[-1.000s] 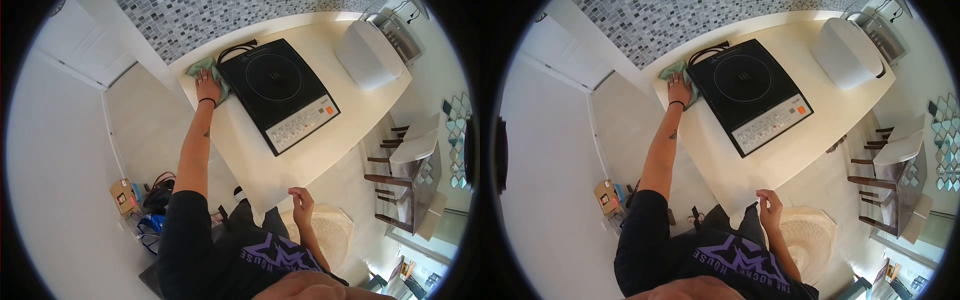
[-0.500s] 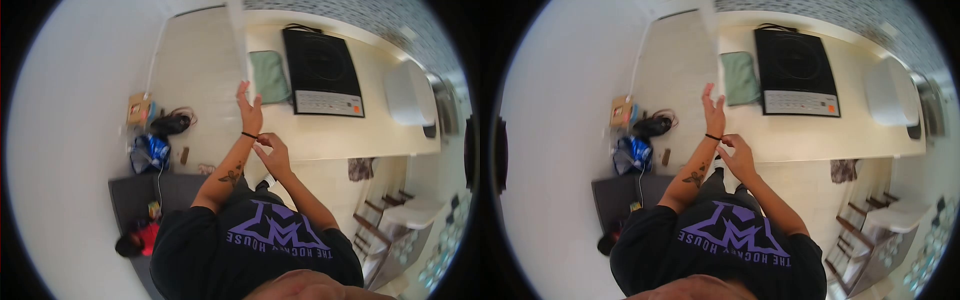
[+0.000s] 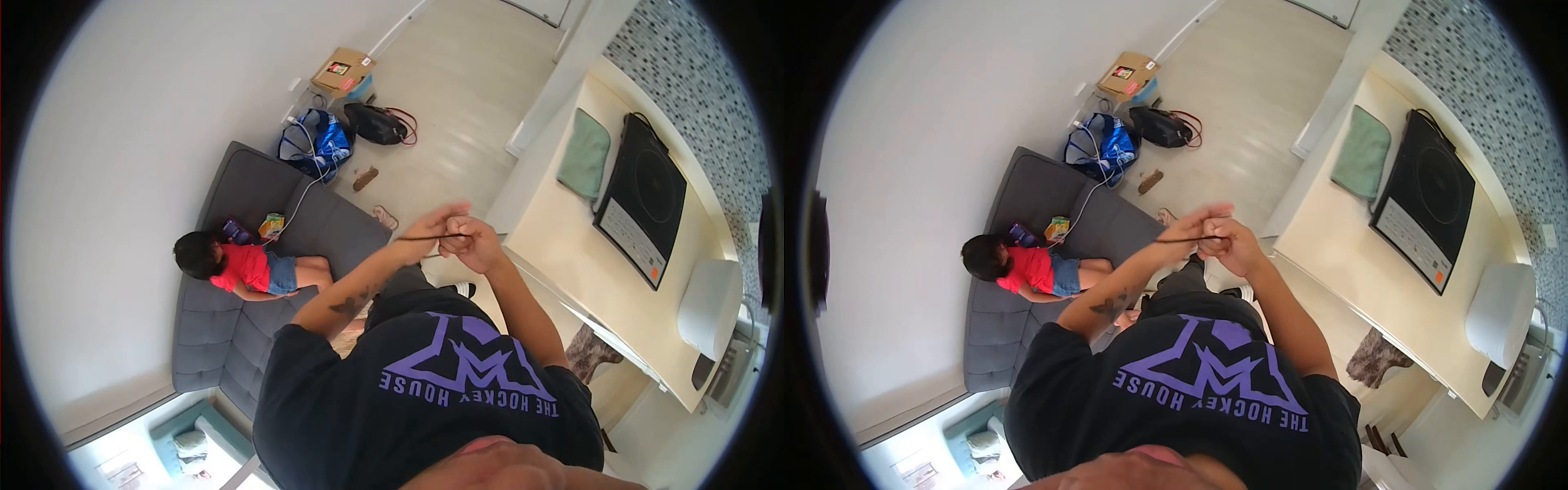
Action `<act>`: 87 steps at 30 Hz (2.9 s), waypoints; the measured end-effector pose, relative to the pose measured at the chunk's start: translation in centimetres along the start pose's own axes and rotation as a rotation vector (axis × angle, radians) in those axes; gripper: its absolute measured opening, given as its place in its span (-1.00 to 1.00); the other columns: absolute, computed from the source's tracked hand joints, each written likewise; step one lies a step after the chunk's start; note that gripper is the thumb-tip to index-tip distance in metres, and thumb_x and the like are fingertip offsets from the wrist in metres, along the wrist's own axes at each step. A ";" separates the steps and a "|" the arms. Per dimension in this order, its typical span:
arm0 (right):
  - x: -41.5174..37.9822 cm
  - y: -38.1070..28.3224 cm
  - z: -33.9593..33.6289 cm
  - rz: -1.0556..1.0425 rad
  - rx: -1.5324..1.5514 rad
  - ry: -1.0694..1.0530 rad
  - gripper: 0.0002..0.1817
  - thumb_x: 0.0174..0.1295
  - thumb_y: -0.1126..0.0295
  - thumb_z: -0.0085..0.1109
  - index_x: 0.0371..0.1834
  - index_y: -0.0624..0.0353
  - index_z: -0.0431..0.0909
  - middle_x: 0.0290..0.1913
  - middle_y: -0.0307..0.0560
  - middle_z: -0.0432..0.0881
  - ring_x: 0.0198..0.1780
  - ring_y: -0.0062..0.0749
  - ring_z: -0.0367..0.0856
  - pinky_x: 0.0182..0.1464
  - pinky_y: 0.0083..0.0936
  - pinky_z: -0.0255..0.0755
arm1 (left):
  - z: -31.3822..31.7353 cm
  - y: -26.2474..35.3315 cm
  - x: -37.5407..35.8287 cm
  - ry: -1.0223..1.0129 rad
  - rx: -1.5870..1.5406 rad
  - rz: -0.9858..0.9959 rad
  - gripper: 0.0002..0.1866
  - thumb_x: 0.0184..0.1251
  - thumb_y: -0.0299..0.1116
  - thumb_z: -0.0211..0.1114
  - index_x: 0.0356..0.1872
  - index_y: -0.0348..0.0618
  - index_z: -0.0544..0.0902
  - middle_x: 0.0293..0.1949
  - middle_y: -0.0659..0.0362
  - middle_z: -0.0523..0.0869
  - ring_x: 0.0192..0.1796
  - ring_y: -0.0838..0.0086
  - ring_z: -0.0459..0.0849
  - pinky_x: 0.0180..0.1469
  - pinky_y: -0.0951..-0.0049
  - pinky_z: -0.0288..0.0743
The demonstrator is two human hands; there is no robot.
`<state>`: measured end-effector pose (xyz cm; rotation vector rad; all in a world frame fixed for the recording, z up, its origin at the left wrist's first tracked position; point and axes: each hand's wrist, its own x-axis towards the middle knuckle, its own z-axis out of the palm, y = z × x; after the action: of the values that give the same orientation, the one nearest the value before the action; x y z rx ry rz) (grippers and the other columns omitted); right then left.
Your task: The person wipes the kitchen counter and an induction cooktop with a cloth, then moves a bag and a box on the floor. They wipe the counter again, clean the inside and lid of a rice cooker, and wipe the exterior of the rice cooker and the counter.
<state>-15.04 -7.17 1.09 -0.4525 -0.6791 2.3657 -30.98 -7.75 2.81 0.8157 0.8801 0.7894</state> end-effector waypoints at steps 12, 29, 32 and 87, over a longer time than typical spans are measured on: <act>11.8 0.6 1.3 0.154 -0.465 0.197 -0.77 0.37 0.25 -0.02 -0.36 0.16 0.44 -0.60 -0.37 0.29 -0.55 -0.64 0.28 -0.40 -0.62 0.30 | -14.2 3.1 -6.6 0.060 0.156 0.052 -0.46 0.36 -0.33 0.19 0.29 -0.33 0.31 0.16 0.03 0.51 0.17 0.40 0.51 0.23 0.34 0.37; 19.5 10.6 -5.2 0.444 -0.515 0.581 -0.76 0.26 0.34 0.07 -0.03 0.12 0.50 -0.20 -0.28 0.53 -0.24 -0.57 0.49 -0.17 -0.62 0.42 | -40.7 -10.3 -10.5 1.244 0.135 -0.197 -0.66 0.09 -0.33 0.44 -0.16 -0.35 0.69 -0.42 0.12 0.74 -0.46 0.59 0.67 -0.46 0.62 0.59; 18.2 10.5 -6.0 0.503 -0.535 0.643 -0.75 0.26 0.34 0.08 -0.02 0.12 0.50 -0.21 -0.27 0.53 -0.27 -0.57 0.50 -0.20 -0.63 0.43 | -43.7 -12.5 -12.1 1.353 0.283 -0.373 -0.47 0.09 -0.23 0.43 0.03 -0.37 0.59 -0.24 0.03 0.74 -0.30 0.44 0.72 -0.28 0.45 0.64; 10.7 7.4 2.1 0.303 -0.572 0.299 -0.75 -0.02 0.63 0.33 -0.22 0.41 0.62 -0.33 -0.02 0.69 -0.30 -0.44 0.67 -0.20 -0.56 0.58 | -15.5 0.1 -6.6 -0.582 -0.633 -0.115 0.19 -0.07 0.68 -0.27 0.48 -0.03 0.00 0.50 0.20 -0.04 0.49 0.32 -0.05 0.29 -0.22 0.08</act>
<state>-27.50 -5.93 -3.05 -1.2022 -1.2095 2.2696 -47.37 -9.08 -1.02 0.3843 0.1304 0.6228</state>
